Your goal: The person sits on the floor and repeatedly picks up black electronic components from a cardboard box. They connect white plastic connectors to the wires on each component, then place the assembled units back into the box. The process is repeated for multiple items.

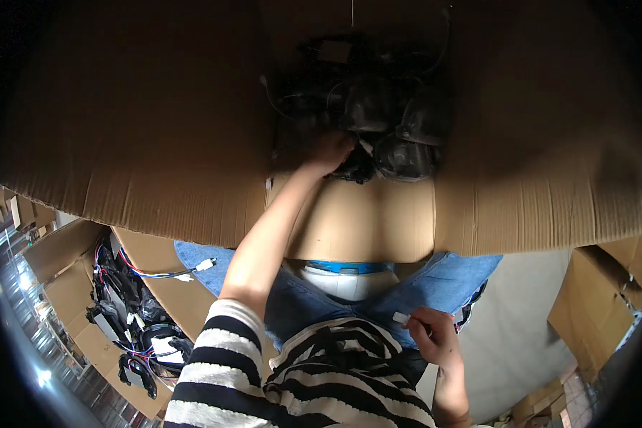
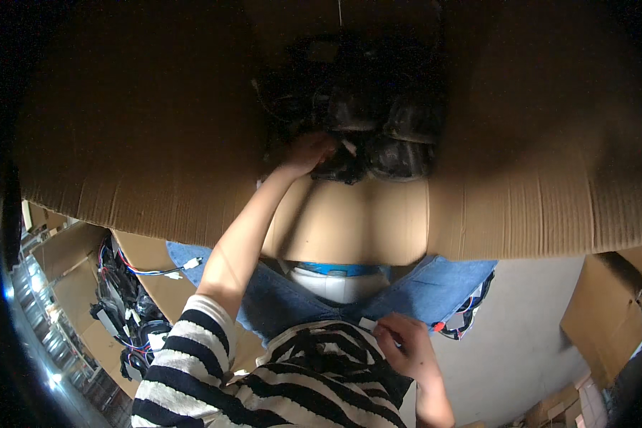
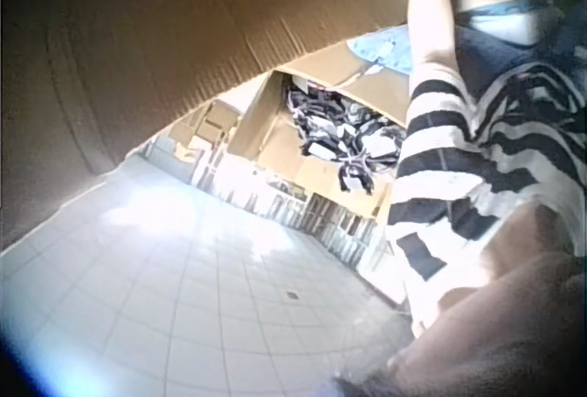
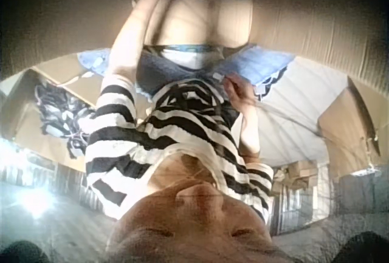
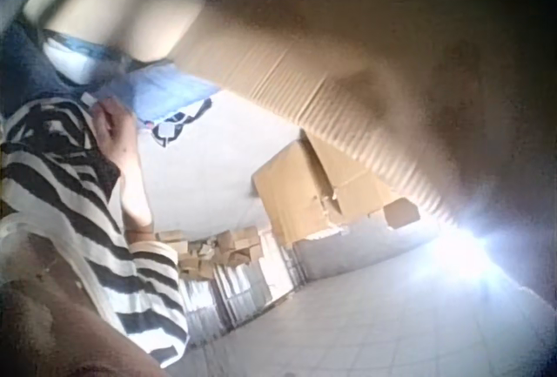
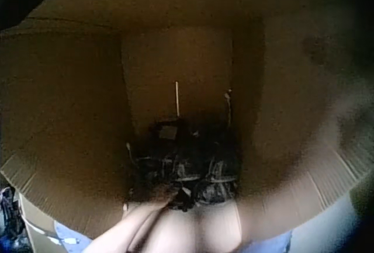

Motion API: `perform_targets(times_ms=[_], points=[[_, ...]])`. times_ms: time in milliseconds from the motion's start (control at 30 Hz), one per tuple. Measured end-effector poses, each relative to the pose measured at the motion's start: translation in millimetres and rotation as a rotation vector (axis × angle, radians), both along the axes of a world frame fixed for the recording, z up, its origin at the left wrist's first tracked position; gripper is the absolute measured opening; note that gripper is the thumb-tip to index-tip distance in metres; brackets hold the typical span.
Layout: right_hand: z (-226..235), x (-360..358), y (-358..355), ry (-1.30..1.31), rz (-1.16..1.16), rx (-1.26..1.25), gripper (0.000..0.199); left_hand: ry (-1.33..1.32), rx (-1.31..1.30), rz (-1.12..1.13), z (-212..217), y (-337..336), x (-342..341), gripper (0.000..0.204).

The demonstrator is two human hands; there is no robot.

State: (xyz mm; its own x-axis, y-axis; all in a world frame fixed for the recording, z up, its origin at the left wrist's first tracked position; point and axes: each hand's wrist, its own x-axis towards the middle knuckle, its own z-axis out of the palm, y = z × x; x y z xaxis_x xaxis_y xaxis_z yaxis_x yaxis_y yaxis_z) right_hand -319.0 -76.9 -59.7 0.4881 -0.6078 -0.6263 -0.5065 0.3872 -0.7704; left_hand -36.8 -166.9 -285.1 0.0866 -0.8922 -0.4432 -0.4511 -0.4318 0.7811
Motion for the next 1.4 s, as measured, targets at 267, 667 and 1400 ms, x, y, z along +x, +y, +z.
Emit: perform_targets(times_ms=[267, 667, 1400], points=[[5, 0, 10, -0.085, 0.146, -0.083, 0.005, 0.049, -0.211, -0.022, 164, 83, -28, 0.021], [25, -7, 43, -0.183, 0.163, -0.188, 0.003, 0.003, -0.243, -0.281, 237, 171, -58, 0.044], [66, -9, 44, -0.559, 0.288, -0.248, 0.005, 1.005, -0.310, -0.736, 244, 186, -89, 0.028]])
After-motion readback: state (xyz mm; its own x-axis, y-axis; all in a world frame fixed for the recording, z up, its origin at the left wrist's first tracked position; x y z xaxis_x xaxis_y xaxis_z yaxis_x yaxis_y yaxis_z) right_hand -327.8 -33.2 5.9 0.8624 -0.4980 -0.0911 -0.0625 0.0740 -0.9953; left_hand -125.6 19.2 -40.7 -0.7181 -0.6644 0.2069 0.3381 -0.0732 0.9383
